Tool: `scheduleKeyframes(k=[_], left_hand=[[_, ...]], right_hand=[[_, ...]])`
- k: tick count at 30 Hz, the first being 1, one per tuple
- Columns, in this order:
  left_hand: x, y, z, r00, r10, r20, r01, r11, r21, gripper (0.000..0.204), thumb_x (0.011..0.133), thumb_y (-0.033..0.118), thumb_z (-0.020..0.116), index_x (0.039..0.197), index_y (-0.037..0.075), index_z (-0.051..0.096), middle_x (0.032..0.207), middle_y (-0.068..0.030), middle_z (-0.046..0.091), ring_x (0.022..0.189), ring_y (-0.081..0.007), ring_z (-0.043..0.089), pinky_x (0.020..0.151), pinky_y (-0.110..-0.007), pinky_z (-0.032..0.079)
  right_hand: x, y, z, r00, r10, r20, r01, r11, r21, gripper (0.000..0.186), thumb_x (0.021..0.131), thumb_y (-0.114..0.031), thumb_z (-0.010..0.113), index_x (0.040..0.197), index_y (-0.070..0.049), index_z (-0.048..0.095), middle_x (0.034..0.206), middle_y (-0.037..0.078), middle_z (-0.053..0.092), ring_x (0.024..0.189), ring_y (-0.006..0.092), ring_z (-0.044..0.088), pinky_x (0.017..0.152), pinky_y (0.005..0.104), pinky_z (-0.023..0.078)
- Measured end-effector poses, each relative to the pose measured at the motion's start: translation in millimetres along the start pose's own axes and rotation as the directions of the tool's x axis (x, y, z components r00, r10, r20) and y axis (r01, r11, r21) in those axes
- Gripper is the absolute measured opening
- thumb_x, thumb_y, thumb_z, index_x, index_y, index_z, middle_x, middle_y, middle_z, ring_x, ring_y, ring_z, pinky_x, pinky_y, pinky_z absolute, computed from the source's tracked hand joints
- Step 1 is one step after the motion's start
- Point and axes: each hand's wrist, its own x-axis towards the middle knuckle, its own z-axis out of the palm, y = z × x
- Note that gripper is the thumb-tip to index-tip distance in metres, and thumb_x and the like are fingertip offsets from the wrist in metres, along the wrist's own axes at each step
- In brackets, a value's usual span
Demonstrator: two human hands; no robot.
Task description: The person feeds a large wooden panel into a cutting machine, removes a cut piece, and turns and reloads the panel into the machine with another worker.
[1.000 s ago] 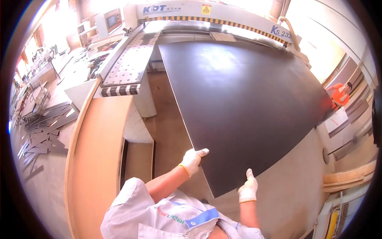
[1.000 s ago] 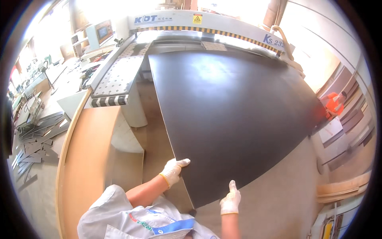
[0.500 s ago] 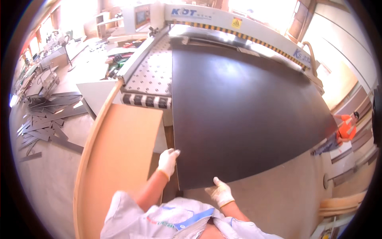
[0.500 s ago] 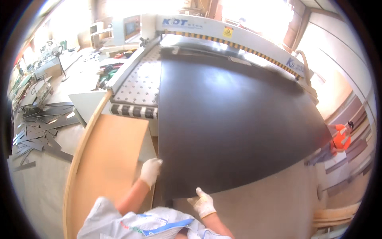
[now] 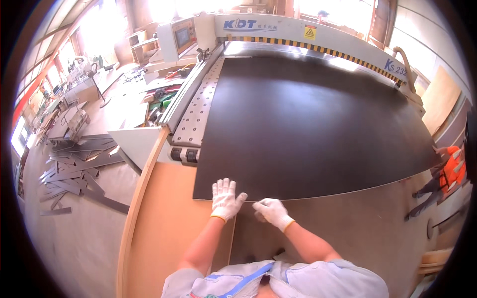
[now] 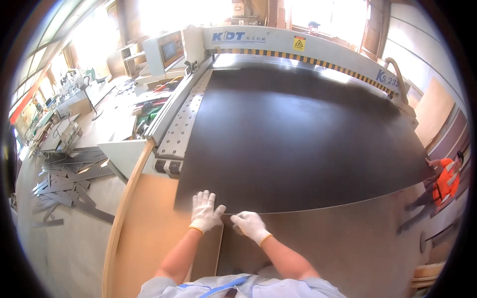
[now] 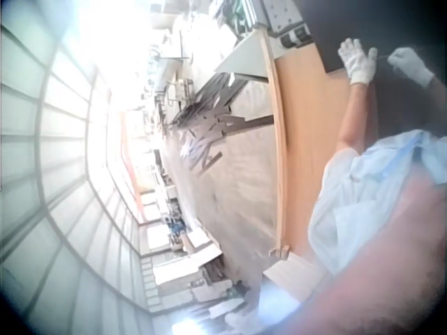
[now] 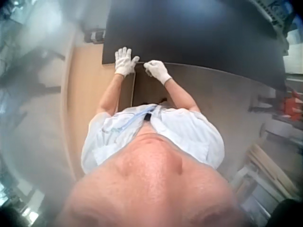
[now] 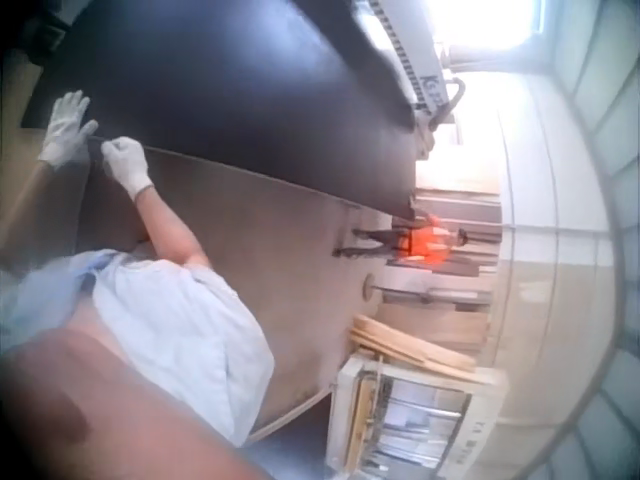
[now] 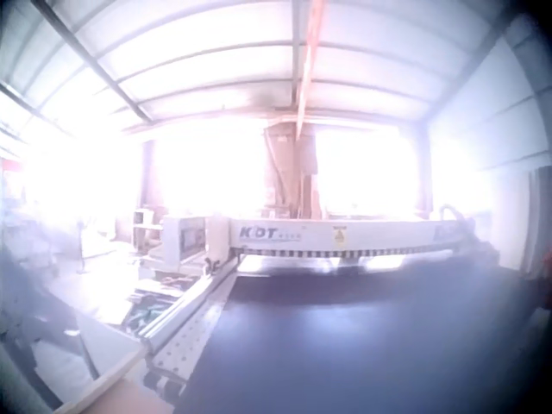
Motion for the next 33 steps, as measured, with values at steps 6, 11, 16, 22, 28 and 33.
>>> scheduleKeyframes(k=[6,11,16,22,28,33], left_hand=[[163.2,-31.4,-23.1,0.983,-0.18,-0.031,0.182,0.981,0.07,0.109,0.11,0.075,0.064,0.179,-0.007,0.044,0.191,-0.0326,0.035,0.181,-0.0498,0.022,0.149,-0.06,0.011],[279.9,-42.6,-21.1,0.929,-0.37,-0.033,0.371,0.921,0.119,0.123,0.11,0.085,0.056,0.185,-0.009,0.03,0.196,-0.0316,0.023,0.184,-0.048,0.013,0.15,-0.057,0.006],[368.3,-79.1,-22.0,0.905,-0.424,-0.031,0.423,0.89,0.168,0.123,0.111,0.086,0.053,0.186,-0.008,0.026,0.196,-0.0317,0.021,0.184,-0.0482,0.011,0.15,-0.058,0.005],[432.8,-85.1,-23.5,0.885,-0.464,-0.045,0.464,0.866,0.187,0.123,0.111,0.085,0.054,0.186,-0.008,0.026,0.196,-0.0321,0.022,0.184,-0.049,0.012,0.15,-0.058,0.006],[479.0,-75.1,-19.7,0.895,-0.438,-0.08,0.445,0.885,0.137,0.122,0.111,0.085,0.054,0.185,-0.008,0.029,0.194,-0.0325,0.025,0.183,-0.0503,0.015,0.15,-0.059,0.008],[519.4,-102.8,-6.8,0.896,-0.429,-0.116,0.444,0.873,0.2,0.119,0.111,0.084,0.054,0.185,-0.006,0.031,0.194,-0.0309,0.027,0.182,-0.0494,0.018,0.15,-0.059,0.009]], right_hand=[[75.3,24.1,-203.5,0.699,-0.696,-0.167,0.183,0.398,-0.899,0.091,0.093,-0.061,0.095,0.153,0.003,0.072,0.155,0.026,0.075,0.147,0.0454,0.069,0.127,0.0538,0.054],[156.5,14.1,-326.5,0.815,-0.565,-0.131,0.021,0.255,-0.967,0.11,0.088,-0.056,0.099,0.17,0.002,0.057,0.18,0.027,0.054,0.171,0.0447,0.046,0.143,0.056,0.034],[266.8,17.5,-360.5,0.653,-0.753,-0.08,0.067,0.163,-0.984,0.078,0.085,-0.015,0.081,0.159,0.005,0.069,0.171,0.03,0.065,0.163,0.0465,0.06,0.141,0.0594,0.039],[332.1,-14.9,-376.6,0.589,-0.806,-0.057,0.11,0.15,-0.983,0.073,0.083,-0.013,0.083,0.153,0.005,0.074,0.165,0.03,0.07,0.157,0.0486,0.065,0.139,0.0613,0.042],[368.7,-37.4,-406.6,0.564,-0.823,-0.066,0.115,0.157,-0.981,0.071,0.082,-0.009,0.08,0.152,0.005,0.075,0.163,0.031,0.071,0.155,0.049,0.066,0.138,0.0609,0.044],[403.8,-60.8,-414.7,0.587,-0.805,-0.087,0.195,0.245,-0.95,0.081,0.075,-0.011,0.085,0.154,0.005,0.072,0.166,0.031,0.068,0.157,0.0493,0.064,0.138,0.0609,0.044]])
